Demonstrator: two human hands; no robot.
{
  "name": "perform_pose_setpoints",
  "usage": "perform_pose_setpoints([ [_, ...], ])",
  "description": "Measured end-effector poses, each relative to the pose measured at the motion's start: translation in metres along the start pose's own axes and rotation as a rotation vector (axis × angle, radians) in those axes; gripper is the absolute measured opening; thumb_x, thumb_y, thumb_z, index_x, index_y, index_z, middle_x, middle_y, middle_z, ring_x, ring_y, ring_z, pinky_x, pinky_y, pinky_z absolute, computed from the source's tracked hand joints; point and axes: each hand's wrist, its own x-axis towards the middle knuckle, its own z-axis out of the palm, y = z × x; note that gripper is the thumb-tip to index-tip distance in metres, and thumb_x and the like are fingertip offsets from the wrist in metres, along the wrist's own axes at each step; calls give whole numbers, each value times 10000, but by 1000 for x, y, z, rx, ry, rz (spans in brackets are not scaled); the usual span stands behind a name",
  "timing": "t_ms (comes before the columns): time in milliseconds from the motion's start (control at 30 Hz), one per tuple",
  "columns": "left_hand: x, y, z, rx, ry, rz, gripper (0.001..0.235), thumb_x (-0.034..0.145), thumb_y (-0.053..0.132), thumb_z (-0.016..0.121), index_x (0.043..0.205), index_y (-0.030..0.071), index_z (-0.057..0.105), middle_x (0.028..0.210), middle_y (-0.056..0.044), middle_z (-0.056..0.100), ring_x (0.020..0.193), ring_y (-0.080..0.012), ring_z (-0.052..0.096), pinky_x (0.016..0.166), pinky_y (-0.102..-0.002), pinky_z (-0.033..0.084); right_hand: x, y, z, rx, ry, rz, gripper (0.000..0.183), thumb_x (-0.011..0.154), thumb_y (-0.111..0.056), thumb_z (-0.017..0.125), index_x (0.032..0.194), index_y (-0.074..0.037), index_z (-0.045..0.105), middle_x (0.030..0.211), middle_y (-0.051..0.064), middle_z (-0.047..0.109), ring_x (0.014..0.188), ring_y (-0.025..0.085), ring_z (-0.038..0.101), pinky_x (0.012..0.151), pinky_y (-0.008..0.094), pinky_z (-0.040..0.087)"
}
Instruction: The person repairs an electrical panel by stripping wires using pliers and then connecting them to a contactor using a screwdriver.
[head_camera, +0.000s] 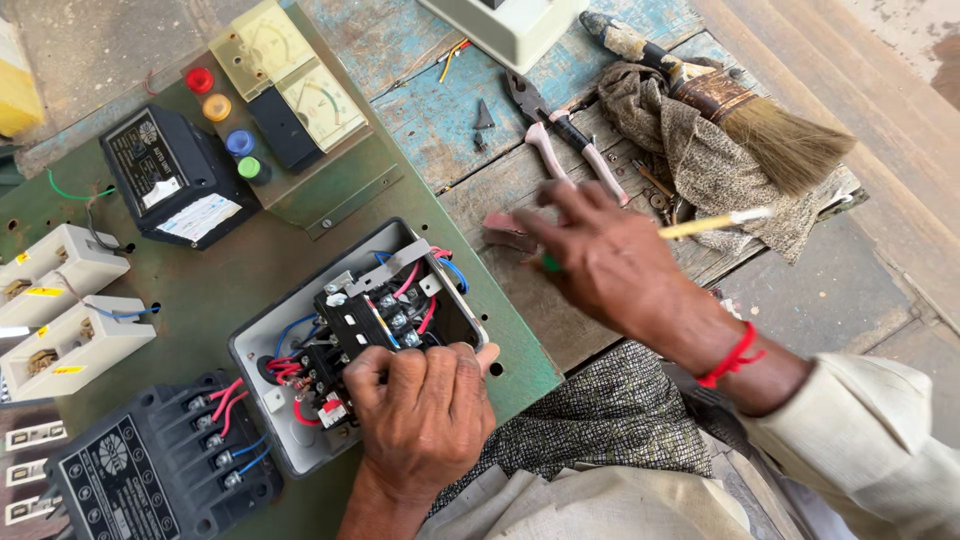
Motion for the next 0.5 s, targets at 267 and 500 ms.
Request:
perform_pose_setpoints([
  [267,-4,12,5,-55,-9,48,222,990,153,713,802,51,651,776,-13,574,737,-189,479,772,-421,408,10,-2,18,-88,-233,55,148,905,-146,596,1018,-89,673,1036,74,641,1005,274,615,702,403,587],
  [500,-4,10,3,-94,1,42,251,994,148,723,776,72,624,770,-11,562,747,-185,483,799,-437,407,-9,14,5,-114,-51,53,164,851,-206,659,958,-83,681,1020,90,659,1033,304,638,664,431,589],
])
